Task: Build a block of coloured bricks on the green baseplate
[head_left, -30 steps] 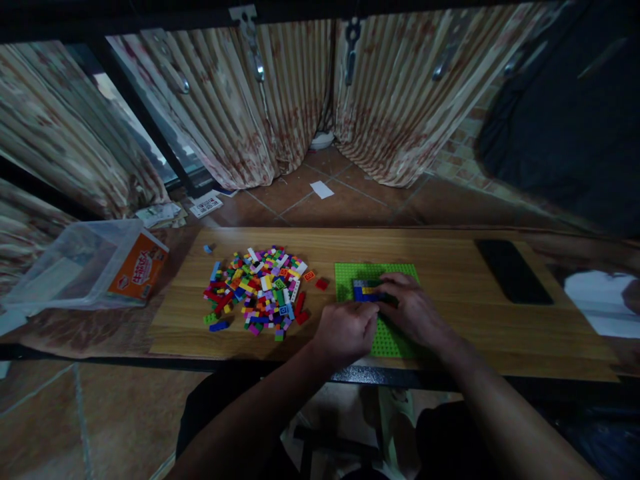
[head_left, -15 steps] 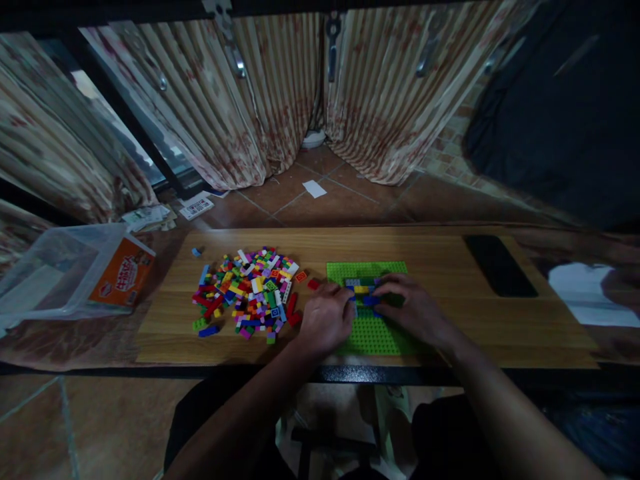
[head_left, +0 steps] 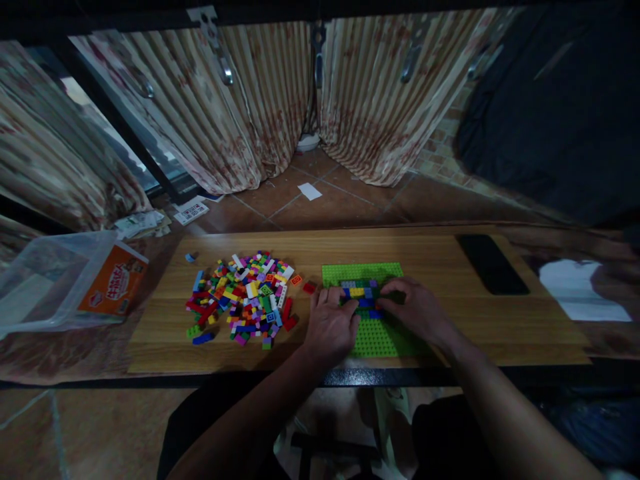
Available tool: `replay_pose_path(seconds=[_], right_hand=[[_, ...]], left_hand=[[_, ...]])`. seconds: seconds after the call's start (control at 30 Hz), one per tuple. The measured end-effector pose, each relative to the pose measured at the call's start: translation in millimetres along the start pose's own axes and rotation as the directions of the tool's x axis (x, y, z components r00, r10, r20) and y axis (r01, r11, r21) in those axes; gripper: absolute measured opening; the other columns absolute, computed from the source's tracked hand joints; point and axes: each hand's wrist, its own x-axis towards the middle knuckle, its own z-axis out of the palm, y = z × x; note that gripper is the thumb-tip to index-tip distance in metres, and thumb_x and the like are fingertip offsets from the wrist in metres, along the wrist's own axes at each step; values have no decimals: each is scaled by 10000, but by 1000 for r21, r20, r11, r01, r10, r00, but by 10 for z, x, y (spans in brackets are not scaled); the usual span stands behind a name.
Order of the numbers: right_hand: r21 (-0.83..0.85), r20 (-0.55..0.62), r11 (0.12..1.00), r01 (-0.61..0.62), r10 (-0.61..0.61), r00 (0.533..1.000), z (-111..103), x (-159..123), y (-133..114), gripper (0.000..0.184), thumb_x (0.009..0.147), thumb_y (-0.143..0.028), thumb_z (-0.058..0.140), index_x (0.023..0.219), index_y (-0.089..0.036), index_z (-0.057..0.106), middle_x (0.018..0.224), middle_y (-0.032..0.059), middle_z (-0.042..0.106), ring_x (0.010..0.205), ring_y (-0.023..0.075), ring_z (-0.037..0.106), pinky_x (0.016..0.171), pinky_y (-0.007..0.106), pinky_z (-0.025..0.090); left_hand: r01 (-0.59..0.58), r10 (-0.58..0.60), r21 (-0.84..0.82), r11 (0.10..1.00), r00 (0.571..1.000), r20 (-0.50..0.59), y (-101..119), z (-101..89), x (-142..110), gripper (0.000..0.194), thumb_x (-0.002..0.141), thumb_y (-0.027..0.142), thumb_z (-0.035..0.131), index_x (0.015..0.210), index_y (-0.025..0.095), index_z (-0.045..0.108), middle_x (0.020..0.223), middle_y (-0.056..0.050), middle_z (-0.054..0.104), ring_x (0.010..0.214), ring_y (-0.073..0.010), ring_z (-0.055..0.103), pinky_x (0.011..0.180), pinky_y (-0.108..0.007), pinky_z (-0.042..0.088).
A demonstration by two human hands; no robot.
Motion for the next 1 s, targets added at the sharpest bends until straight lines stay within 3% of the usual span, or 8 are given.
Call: replay_pose_path(seconds=[0.13, 0.3, 0.67, 1.0], right_hand=[[-56, 49, 992, -115, 118, 992, -30, -1, -44, 182, 795, -367, 591, 733, -221, 679, 756, 25, 689, 706, 195, 624, 666, 339, 460], [-66, 153, 985, -161, 169, 974, -55, 6, -108, 238, 812, -397, 561, 729, -222, 699, 701, 9, 708, 640, 166, 621, 617, 300, 417], [-120, 126, 974, -190, 205, 971, -44, 48, -122, 266, 785, -450, 596, 709, -222, 708, 678, 17, 707, 609, 166, 614, 580, 292, 396], [-107, 106, 970, -218, 229, 967, -41, 53, -144, 256, 764, -454, 621, 694, -225, 710, 676, 17, 710, 623, 175, 627, 575, 290, 399]], left_hand=[[-4, 4, 24, 1000, 1000, 4, 31, 19, 5, 283, 883, 342, 533, 1109, 222, 655, 1154, -105, 527, 1085, -280, 476, 992, -494, 363], [-6, 6, 43, 999, 1000, 6, 45, 30, -2, 293, 884, 357, 531, 1114, 217, 646, 1160, -103, 527, 1081, -278, 476, 996, -491, 360], [-31, 32, 95, 995, 999, -11, 90, 45, -45, 401, 893, 349, 524, 1262, 196, 559, 1243, -119, 526, 1128, -285, 477, 1016, -515, 355], [-51, 53, 183, 982, 999, -6, 188, 226, -136, 526, 915, 422, 499, 1388, 197, 452, 1398, -164, 446, 1216, -320, 430, 1033, -625, 313]])
